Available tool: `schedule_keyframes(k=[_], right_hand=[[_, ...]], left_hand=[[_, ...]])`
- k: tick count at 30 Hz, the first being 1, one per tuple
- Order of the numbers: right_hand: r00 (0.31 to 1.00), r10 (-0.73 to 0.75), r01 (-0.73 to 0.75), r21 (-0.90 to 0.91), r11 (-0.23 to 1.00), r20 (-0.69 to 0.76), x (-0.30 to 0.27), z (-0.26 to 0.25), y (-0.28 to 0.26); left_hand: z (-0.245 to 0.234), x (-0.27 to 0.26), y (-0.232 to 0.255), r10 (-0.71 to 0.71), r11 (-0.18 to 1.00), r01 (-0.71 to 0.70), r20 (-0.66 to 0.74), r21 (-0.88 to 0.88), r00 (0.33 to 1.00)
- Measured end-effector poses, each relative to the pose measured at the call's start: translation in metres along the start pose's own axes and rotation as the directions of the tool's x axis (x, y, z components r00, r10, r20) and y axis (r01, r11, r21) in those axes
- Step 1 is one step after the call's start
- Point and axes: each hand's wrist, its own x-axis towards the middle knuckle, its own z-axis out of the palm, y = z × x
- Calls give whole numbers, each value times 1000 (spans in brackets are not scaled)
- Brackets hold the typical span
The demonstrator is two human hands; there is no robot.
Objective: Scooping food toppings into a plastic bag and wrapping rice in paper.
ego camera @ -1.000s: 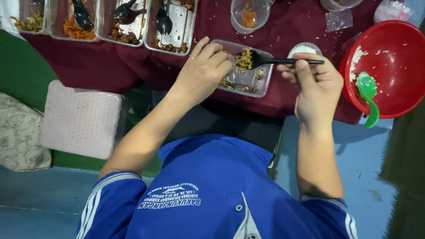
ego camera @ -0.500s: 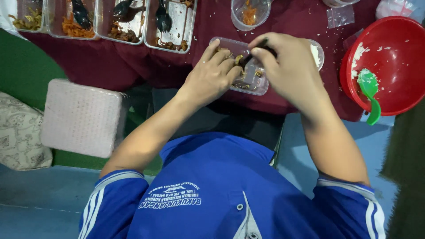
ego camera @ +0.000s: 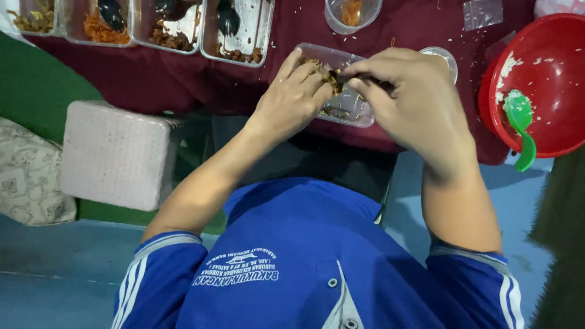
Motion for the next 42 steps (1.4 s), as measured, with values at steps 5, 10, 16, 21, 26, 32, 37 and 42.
schedule_keyframes(k=[5, 10, 16, 21, 26, 32, 37, 42], right_hand=[[996, -45, 41, -62, 997, -74, -9, -10, -9], [991, -45, 28, -138, 990, -125, -16, -10, -13], [990, -13, 4, -65, 998, -139, -13, 1, -7], [997, 30, -29, 5, 1000, -77, -11, 23, 16], [988, 0, -9, -59, 998, -156, -17, 12, -2], [977, -1, -10, -52, 999, -212, -19, 14, -2], [979, -1, -8, -42, 999, -203, -21, 21, 4], [986, 14, -9, 33, 999, -169, -21, 29, 13]], left_hand=[[7, -7, -3, -4, 999, 4, 17, 34, 1000], [2, -4, -3, -10, 997, 6, 59, 75, 998], [6, -2, -4, 19, 999, -20, 30, 44, 999], [-2, 5, 1, 29, 999, -30, 21, 43, 999], [9, -8, -4, 13, 1000, -15, 100, 15, 995], [8, -3, -4, 29, 999, -27, 80, -22, 996], [-2, 1, -5, -43, 987, 58, 103, -150, 994], [-1, 1, -5, -179, 897, 221, 143, -383, 973]])
